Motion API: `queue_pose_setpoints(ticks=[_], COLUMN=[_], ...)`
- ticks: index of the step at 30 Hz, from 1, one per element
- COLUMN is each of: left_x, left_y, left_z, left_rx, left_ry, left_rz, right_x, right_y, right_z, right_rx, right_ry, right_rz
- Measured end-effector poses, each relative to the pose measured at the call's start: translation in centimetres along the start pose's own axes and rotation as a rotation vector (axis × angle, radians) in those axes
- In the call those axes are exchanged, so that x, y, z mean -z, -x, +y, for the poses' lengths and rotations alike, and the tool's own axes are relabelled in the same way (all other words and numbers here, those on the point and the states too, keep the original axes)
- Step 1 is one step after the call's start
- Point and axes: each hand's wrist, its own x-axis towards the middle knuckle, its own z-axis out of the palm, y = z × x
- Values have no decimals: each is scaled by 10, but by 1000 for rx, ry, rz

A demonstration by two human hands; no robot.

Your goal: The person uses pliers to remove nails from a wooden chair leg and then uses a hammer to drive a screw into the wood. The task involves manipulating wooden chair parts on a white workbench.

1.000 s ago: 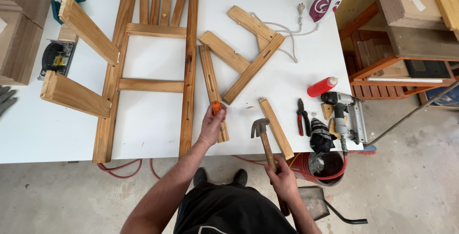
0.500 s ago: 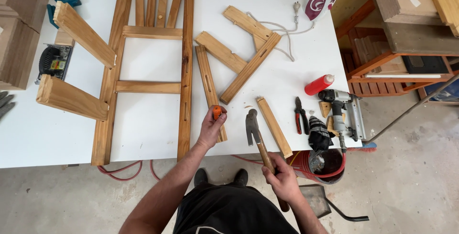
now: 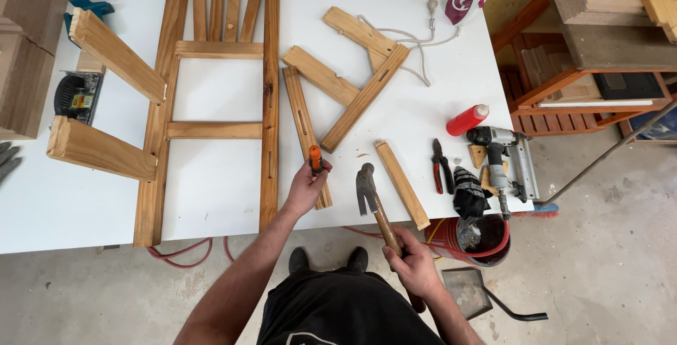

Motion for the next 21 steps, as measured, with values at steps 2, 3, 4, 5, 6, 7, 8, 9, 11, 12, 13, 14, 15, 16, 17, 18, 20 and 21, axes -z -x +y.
queue_pose_setpoints(ticks=[2,3,4,5,6,7,8,9,11,12,13,14,15,16,17,18,20,21], left_x=[7,11,14,16,18,18,20,21,25,27,27,28,28,29,30,30,29,29], left_y=[2,2,-1,-4,-4,-6,-10,-14,-12,-13,-14,-10,-6,-3,0,3,0,-1], left_z=[-18,-26,-33,-39,-47,-50,-52,-54,-48,-45,-39,-34,-29,-26,-22,-18,-26,-30], left_rx=[17,33,31,84,141,144,190,237,224,208,205,205,204,203,192,181,168,155], left_ry=[-166,-331,-334,-450,-567,-570,-644,-718,-697,-674,-678,-633,-587,-590,-571,-552,-594,-633], left_rz=[-70,-140,-142,-154,-169,-175,-200,-223,-238,-258,-260,-268,-275,-274,-276,-284,-299,-311], right_x=[1,2,3,3,3,3,3,3,3,3,4,4,4,4,3,2,3,3], right_y=[3,4,4,4,7,9,10,10,13,14,11,13,15,15,15,18,17,16], right_z=[2,2,4,7,10,13,16,18,18,18,18,19,20,23,25,27,27,27], right_rx=[4,9,9,-23,-60,-66,-40,-15,-41,-69,-69,-45,-21,-19,-35,-55,-53,-49], right_ry=[1,4,1,21,40,36,19,2,12,24,21,0,-20,-23,-26,-30,-31,-29], right_rz=[1,2,5,-5,-18,-16,-18,-19,-24,-22,-18,-21,-24,-23,-11,3,8,10])
